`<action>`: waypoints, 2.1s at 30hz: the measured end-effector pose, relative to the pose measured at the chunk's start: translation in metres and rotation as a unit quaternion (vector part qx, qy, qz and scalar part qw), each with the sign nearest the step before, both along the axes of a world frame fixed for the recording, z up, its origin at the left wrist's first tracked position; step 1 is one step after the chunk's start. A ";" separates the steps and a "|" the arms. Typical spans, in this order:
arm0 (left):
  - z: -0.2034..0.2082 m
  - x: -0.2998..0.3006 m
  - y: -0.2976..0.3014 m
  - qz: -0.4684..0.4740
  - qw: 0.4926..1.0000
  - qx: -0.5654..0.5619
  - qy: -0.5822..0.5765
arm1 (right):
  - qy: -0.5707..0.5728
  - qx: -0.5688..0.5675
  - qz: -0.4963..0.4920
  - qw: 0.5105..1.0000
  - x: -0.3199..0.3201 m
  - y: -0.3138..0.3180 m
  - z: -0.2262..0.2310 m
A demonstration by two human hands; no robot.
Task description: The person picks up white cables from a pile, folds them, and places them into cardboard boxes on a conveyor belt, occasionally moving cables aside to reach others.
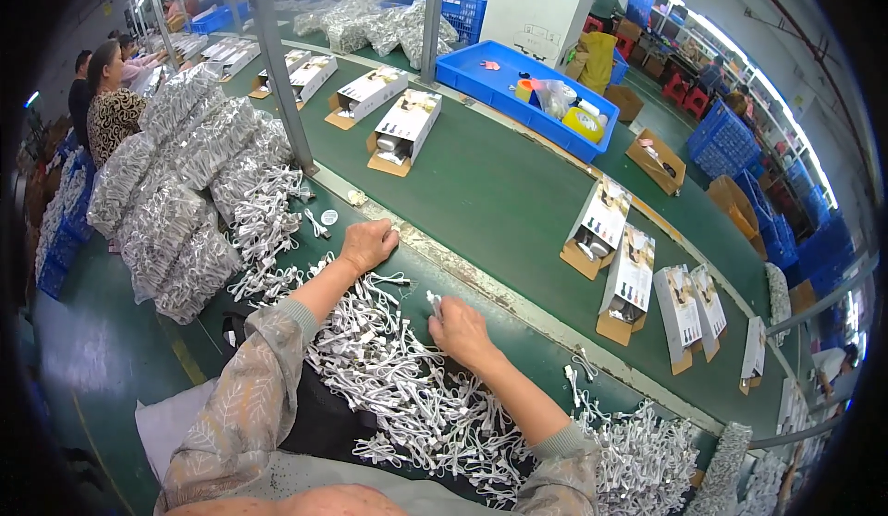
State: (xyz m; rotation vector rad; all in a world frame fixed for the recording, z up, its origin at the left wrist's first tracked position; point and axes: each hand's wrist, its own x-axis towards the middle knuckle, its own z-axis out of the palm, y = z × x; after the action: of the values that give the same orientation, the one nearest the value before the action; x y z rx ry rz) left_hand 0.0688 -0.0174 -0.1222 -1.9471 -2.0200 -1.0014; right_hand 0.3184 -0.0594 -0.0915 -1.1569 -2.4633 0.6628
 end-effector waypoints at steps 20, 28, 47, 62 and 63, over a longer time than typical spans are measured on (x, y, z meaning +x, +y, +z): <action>0.009 -0.001 0.007 -0.013 1.000 0.001 0.024 | 0.327 -0.542 -0.049 0.773 -0.002 0.027 0.024; 0.040 -0.022 0.003 0.023 0.999 -0.008 0.028 | 0.441 -0.549 -0.055 0.708 -0.059 0.116 0.031; 0.158 -0.099 0.007 0.150 0.971 0.139 0.120 | 0.191 -0.181 0.014 0.965 -0.072 0.209 0.162; 0.162 -0.122 -0.010 0.179 0.966 0.148 0.113 | 0.058 -0.100 0.134 0.984 -0.013 0.099 0.133; 0.161 -0.121 -0.012 0.180 0.967 0.146 0.108 | 0.057 -0.100 0.134 0.984 -0.015 0.099 0.136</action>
State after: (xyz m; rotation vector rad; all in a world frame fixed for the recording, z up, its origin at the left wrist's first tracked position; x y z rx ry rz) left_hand -0.0523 -0.0292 0.0388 -1.4088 -1.8849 -0.8934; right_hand 0.3034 0.0392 0.0447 -0.8293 -2.5210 1.0430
